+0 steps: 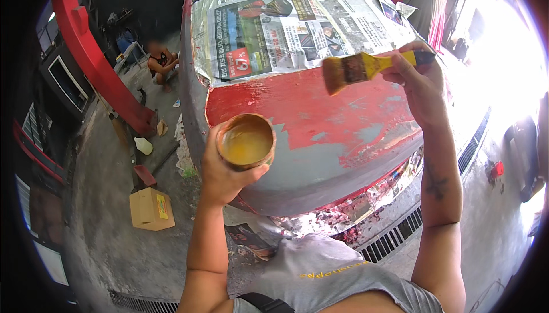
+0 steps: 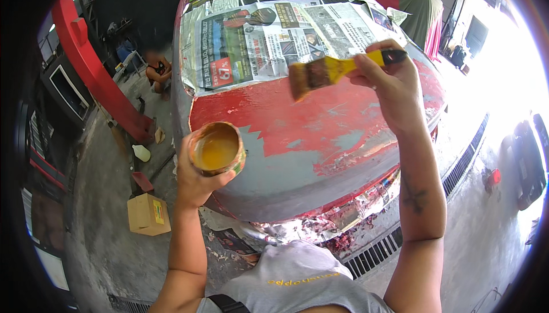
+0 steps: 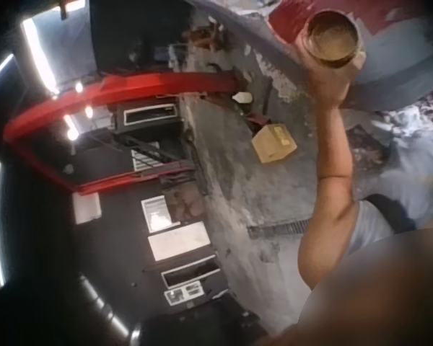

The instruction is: The person pours liquid from a yellow jug into a paint can, then uses a brush to apply red paint to the hood of a car. The person holds the can in one hand and paints with the other.

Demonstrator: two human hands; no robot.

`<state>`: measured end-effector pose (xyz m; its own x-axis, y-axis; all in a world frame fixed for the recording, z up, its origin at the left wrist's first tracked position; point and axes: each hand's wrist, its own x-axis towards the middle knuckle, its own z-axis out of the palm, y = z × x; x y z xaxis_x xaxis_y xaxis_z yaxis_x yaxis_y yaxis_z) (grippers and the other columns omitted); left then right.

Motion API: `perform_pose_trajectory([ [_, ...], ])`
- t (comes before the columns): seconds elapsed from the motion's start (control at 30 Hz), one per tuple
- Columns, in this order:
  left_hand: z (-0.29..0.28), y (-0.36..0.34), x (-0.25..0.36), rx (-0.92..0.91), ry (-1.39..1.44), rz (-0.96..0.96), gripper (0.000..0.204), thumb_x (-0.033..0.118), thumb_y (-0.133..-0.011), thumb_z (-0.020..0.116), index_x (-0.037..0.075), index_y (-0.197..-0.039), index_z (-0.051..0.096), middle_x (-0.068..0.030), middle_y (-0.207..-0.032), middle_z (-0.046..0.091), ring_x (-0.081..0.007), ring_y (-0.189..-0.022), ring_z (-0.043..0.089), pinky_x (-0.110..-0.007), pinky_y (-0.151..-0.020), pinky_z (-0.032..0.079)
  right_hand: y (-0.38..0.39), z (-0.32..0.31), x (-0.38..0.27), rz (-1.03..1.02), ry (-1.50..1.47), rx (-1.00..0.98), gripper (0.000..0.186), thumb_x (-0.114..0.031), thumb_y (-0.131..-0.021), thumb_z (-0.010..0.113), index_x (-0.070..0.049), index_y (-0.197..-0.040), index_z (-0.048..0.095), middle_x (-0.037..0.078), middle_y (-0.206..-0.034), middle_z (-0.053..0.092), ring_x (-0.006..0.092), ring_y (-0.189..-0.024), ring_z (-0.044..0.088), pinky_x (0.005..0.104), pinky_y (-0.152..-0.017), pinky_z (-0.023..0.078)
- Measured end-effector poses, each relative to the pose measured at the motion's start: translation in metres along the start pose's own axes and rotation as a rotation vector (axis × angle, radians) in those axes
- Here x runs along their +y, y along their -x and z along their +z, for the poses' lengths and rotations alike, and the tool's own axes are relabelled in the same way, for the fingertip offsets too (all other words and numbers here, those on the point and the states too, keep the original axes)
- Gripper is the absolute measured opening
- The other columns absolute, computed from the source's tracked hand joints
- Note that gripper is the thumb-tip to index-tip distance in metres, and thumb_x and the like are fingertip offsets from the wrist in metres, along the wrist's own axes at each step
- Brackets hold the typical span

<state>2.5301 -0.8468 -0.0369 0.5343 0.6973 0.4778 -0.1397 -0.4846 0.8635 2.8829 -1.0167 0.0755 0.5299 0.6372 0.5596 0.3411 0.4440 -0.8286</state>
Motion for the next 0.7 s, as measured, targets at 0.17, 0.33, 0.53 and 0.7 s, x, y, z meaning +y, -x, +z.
perform_pose_trajectory([
  [0.17, 0.043, -0.019, 0.001, -0.125, -0.008, 0.027, 0.089, 0.018, -0.066, 0.101, 0.003, -0.141, 0.054, -0.015, -0.133, 0.067, -0.0268, -0.126, 0.066, -0.042, -0.108, 0.054, 0.008, 0.054, -0.043, -0.01, 0.176, -0.361, 0.025, -0.014, -0.1, 0.081, -0.005, -0.112, 0.061, 0.003, -0.094, 0.068, 0.0086, -0.087, 0.071, 0.026, -0.074, 0.06],
  [0.33, 0.072, -0.018, 0.01, -0.157, -0.169, 0.148, 0.088, 0.021, -0.064, 0.102, 0.005, -0.138, 0.057, -0.0137, -0.13, 0.068, -0.0315, -0.122, 0.068, -0.046, -0.106, 0.054, 0.011, 0.079, -0.05, -0.093, 0.573, -0.491, 0.03, -0.018, -0.093, 0.086, -0.003, -0.104, 0.062, 0.0, -0.081, 0.061, 0.0079, -0.075, 0.056, 0.0293, -0.068, 0.05],
  [0.53, 0.088, -0.019, 0.021, -0.186, -0.41, 0.19, 0.086, 0.027, -0.065, 0.101, 0.009, -0.137, 0.057, -0.0141, -0.127, 0.068, -0.0357, -0.121, 0.067, -0.05, -0.102, 0.054, 0.012, 0.069, -0.015, 0.174, 0.42, -0.501, 0.032, -0.023, -0.097, 0.083, 0.001, -0.1, 0.062, 0.006, -0.086, 0.07, 0.0126, -0.074, 0.068, 0.0294, -0.068, 0.057],
  [0.7, 0.09, -0.018, 0.019, -0.14, -0.362, 0.089, 0.086, 0.03, -0.066, 0.101, 0.007, -0.137, 0.058, -0.0144, -0.129, 0.068, -0.0342, -0.124, 0.066, -0.048, -0.105, 0.054, 0.035, 0.031, 0.031, 0.499, -0.189, -0.151, 0.024, -0.02, -0.104, 0.076, 0.0, -0.104, 0.063, 0.011, -0.095, 0.075, 0.0195, -0.082, 0.077, 0.0333, -0.074, 0.066],
])
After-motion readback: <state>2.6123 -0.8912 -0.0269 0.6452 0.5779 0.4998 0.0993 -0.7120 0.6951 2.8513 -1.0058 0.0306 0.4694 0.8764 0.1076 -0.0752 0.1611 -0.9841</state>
